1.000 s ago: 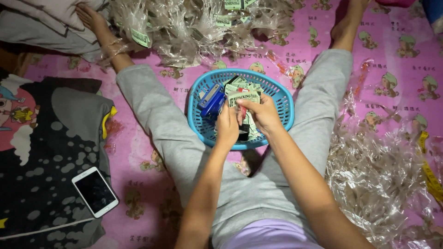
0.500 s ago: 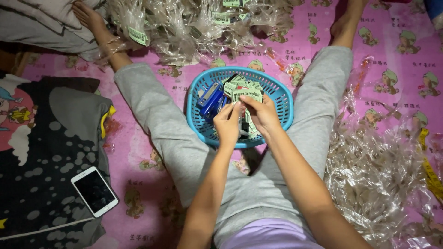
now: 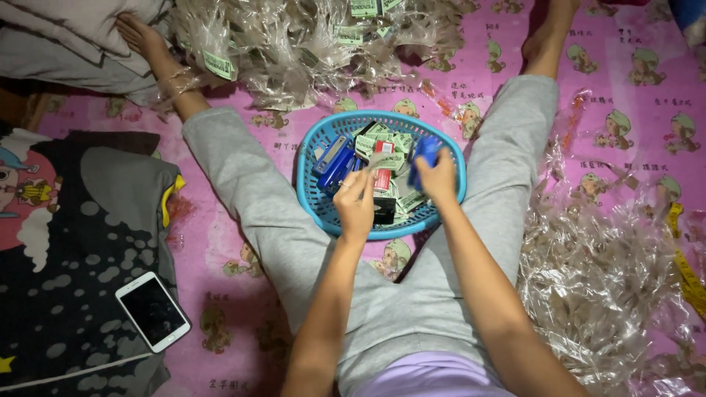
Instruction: A person sitting on the floor manually packages small items into plastic bags and staples them shut before placing them into a blue basket.
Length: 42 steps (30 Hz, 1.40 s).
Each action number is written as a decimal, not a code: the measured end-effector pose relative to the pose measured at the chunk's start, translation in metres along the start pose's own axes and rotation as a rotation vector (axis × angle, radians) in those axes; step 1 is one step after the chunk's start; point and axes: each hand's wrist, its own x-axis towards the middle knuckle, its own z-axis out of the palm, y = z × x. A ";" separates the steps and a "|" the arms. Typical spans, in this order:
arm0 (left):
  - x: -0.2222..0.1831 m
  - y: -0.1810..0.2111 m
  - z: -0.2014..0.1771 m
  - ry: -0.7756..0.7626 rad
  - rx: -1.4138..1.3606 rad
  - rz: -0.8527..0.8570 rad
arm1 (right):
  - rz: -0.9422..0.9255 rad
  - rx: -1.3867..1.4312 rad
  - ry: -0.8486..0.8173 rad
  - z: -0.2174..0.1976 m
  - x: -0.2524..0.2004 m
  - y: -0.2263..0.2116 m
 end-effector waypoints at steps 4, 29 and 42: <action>-0.016 -0.031 0.010 0.013 0.039 0.160 | -0.112 0.658 0.200 -0.022 0.005 -0.034; -0.049 -0.029 0.027 -0.524 0.154 -0.226 | 0.209 1.074 0.237 -0.001 -0.007 -0.057; 0.013 -0.007 -0.034 -0.154 0.168 -0.604 | 0.042 -0.285 0.023 0.037 0.030 0.064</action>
